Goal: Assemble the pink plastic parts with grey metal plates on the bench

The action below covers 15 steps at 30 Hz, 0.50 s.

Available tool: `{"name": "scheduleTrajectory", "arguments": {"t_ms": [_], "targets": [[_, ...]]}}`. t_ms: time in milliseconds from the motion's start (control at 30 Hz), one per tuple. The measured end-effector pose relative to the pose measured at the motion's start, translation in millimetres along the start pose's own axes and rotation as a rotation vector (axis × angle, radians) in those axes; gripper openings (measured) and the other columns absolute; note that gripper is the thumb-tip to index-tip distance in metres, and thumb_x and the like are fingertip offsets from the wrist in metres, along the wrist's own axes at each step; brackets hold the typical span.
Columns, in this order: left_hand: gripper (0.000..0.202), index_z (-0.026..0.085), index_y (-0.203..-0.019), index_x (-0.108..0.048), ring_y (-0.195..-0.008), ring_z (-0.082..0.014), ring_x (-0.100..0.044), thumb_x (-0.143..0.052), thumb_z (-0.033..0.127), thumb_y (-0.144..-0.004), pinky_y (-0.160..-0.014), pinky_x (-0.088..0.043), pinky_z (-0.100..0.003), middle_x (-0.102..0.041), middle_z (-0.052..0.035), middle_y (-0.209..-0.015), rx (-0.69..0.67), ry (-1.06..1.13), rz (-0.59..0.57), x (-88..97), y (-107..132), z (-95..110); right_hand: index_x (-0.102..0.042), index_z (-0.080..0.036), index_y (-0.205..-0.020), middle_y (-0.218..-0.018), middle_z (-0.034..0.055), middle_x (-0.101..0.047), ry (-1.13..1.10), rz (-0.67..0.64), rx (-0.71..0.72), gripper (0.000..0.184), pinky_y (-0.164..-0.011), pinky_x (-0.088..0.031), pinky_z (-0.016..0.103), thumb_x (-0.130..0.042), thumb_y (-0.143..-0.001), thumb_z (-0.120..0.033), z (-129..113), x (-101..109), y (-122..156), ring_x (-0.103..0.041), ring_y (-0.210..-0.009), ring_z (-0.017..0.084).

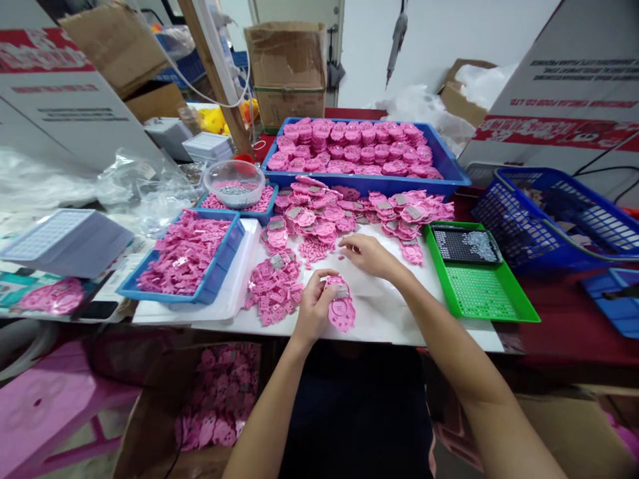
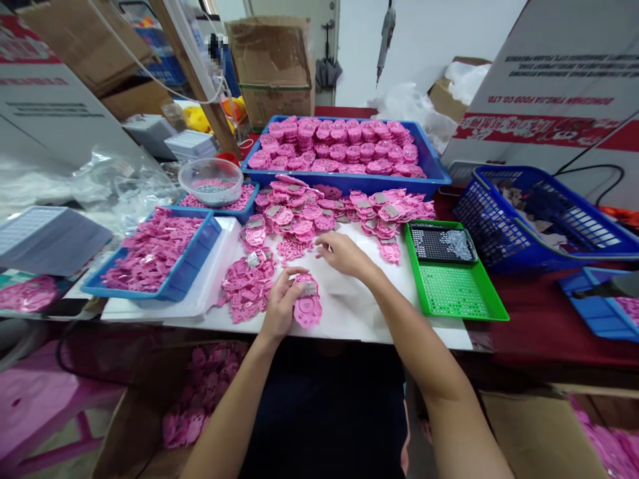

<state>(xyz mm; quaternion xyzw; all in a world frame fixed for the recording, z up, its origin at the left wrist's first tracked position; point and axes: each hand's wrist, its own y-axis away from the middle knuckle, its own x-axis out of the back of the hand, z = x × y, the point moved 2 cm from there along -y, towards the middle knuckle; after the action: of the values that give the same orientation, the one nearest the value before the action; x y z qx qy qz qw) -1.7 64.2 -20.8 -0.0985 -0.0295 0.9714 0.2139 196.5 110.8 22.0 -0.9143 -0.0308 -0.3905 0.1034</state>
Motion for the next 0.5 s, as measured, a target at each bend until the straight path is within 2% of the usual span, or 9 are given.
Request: {"name": "scheduleTrajectory", "arguments": {"t_ms": [100,233,333,433,500], "targets": [[0.029,0.022,-0.120,-0.059,-0.090,-0.0175,-0.067,-0.055,0.038,-0.097,-0.084,-0.054,-0.030,-0.068,-0.0045,-0.103,-0.017,-0.065,0.067,0.9,-2,-2,-0.074,-0.017,-0.098,-0.097,0.0087,-0.068,0.187,-0.100,0.105,0.016,-0.086,-0.047,0.033,-0.059,-0.094,-0.023,1,-13,1,-0.062,-0.091,0.020],[0.035,0.024,-0.131,-0.058,-0.124,-0.0228,-0.061,-0.054,0.038,-0.099,-0.110,-0.045,-0.038,-0.064,-0.0080,-0.129,-0.035,-0.124,0.133,1.7,-4,-7,-0.070,-0.018,-0.103,-0.104,0.0095,-0.066,0.292,-0.157,0.189,0.020,-0.084,-0.045,0.031,-0.049,-0.099,-0.019,5,-20,1,-0.059,-0.093,0.020],[0.042,0.025,-0.138,-0.053,-0.121,-0.0235,-0.063,-0.055,0.041,-0.099,-0.107,-0.048,-0.040,-0.063,-0.0100,-0.133,0.005,-0.054,0.151,1.2,-4,-10,-0.064,-0.018,-0.108,-0.101,0.0084,-0.067,0.316,-0.155,0.154,0.016,-0.080,-0.043,0.030,-0.051,-0.100,-0.022,9,-23,-6,-0.059,-0.090,0.020],[0.047,0.023,-0.139,-0.051,-0.103,-0.0215,-0.070,-0.057,0.045,-0.098,-0.094,-0.054,-0.037,-0.069,-0.0108,-0.119,0.054,0.032,0.157,-0.4,-1,-10,-0.063,-0.017,-0.101,-0.097,0.0085,-0.068,0.324,-0.173,0.138,0.012,-0.079,-0.042,0.030,-0.052,-0.100,-0.023,10,-23,-14,-0.059,-0.086,0.020],[0.046,0.022,-0.135,-0.052,-0.098,-0.0206,-0.071,-0.060,0.046,-0.097,-0.089,-0.055,-0.034,-0.072,-0.0092,-0.109,0.061,0.074,0.168,-1.4,0,-9,-0.063,-0.016,-0.096,-0.096,0.0091,-0.067,0.358,-0.201,0.149,0.013,-0.078,-0.040,0.030,-0.052,-0.100,-0.022,7,-22,-16,-0.058,-0.084,0.020]]}}
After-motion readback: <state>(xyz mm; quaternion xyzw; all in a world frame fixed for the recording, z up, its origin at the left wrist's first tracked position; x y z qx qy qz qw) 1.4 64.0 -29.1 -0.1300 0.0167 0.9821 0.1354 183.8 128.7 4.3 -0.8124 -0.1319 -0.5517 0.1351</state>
